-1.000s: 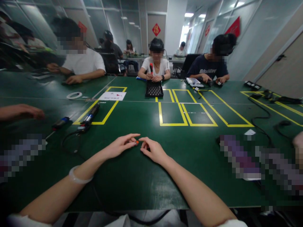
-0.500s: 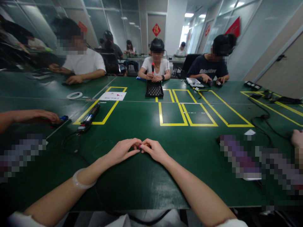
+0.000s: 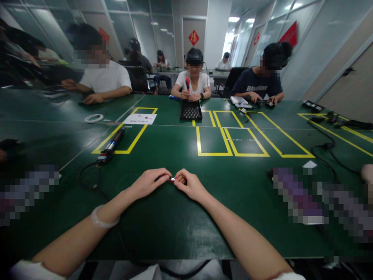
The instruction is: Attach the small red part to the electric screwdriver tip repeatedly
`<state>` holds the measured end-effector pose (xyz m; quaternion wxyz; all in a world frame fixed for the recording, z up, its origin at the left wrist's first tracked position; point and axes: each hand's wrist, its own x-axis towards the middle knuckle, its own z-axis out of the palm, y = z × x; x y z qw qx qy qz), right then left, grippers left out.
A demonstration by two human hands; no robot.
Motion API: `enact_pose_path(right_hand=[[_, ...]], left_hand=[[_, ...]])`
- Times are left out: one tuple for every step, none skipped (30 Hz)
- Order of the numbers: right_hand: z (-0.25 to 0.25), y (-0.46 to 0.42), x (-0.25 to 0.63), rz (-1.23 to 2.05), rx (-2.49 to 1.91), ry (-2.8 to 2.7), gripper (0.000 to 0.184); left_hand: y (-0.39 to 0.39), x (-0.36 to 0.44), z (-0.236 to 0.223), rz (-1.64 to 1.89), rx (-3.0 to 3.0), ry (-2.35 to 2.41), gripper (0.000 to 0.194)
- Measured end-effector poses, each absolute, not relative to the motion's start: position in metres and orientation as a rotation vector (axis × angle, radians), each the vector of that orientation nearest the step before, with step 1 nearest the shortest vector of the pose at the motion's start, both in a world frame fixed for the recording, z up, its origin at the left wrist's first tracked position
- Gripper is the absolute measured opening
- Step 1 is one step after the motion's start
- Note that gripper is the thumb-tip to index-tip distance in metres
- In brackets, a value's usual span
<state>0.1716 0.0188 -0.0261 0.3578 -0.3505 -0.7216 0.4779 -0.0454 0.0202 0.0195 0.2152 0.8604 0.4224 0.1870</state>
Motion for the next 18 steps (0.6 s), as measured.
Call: enact_pose_path(right_hand=[[-0.026,0.019,0.172,1.228,-0.919,-1.862,0.016],[-0.025,0.019,0.172,1.226,-0.933,-1.861,0.016],[-0.025,0.019,0.172,1.226,-0.942,-1.858,0.015],[-0.025,0.02,0.172,1.224,-0.944,-1.856,0.015],[-0.025,0.02,0.173,1.221,-0.942,-1.857,0.014],[-0.024,0.019,0.173,1.215,-0.938,-1.861,0.014],[-0.024,0.019,0.173,1.209,-0.934,-1.868,0.013],[-0.023,0.019,0.173,1.2,-0.934,-1.876,0.013],[-0.023,0.018,0.173,1.193,-0.936,-1.885,0.013],[-0.023,0.018,0.173,1.187,-0.94,-1.893,0.013],[-0.022,0.018,0.173,1.184,-0.942,-1.898,0.013],[-0.022,0.018,0.174,1.184,-0.943,-1.901,0.014],[-0.022,0.018,0.174,1.184,-0.943,-1.903,0.014],[-0.022,0.018,0.174,1.185,-0.942,-1.904,0.015],[-0.022,0.018,0.175,1.185,-0.941,-1.905,0.015],[-0.022,0.018,0.175,1.185,-0.94,-1.907,0.015],[-0.022,0.018,0.175,1.185,-0.94,-1.909,0.014],[-0.021,0.018,0.175,1.185,-0.939,-1.91,0.014]], left_hand=[[0.026,-0.053,0.021,0.538,2.409,1.227,0.034],[0.033,-0.064,0.023,0.568,2.43,1.315,0.035],[0.041,-0.078,0.024,0.606,2.446,1.437,0.036],[0.049,-0.094,0.024,0.641,2.453,1.587,0.037],[0.057,-0.112,0.024,0.662,2.455,1.747,0.039],[0.065,-0.132,0.023,0.671,2.444,1.925,0.042],[0.071,-0.152,0.021,0.664,2.412,2.108,0.047],[0.075,-0.172,0.019,0.635,2.363,2.273,0.053],[0.078,-0.19,0.016,0.591,2.295,2.414,0.059],[0.08,-0.206,0.013,0.527,2.213,2.509,0.063],[0.081,-0.22,0.01,0.459,2.136,2.558,0.065],[0.082,-0.231,0.007,0.396,2.063,2.578,0.066],[0.082,-0.24,0.005,0.348,2.003,2.574,0.066],[0.083,-0.247,0.004,0.319,1.957,2.559,0.065],[0.084,-0.253,0.003,0.305,1.921,2.542,0.063],[0.085,-0.258,0.002,0.304,1.891,2.53,0.062],[0.087,-0.262,0.002,0.313,1.864,2.522,0.062],[0.088,-0.265,0.001,0.34,1.847,2.507,0.062]])
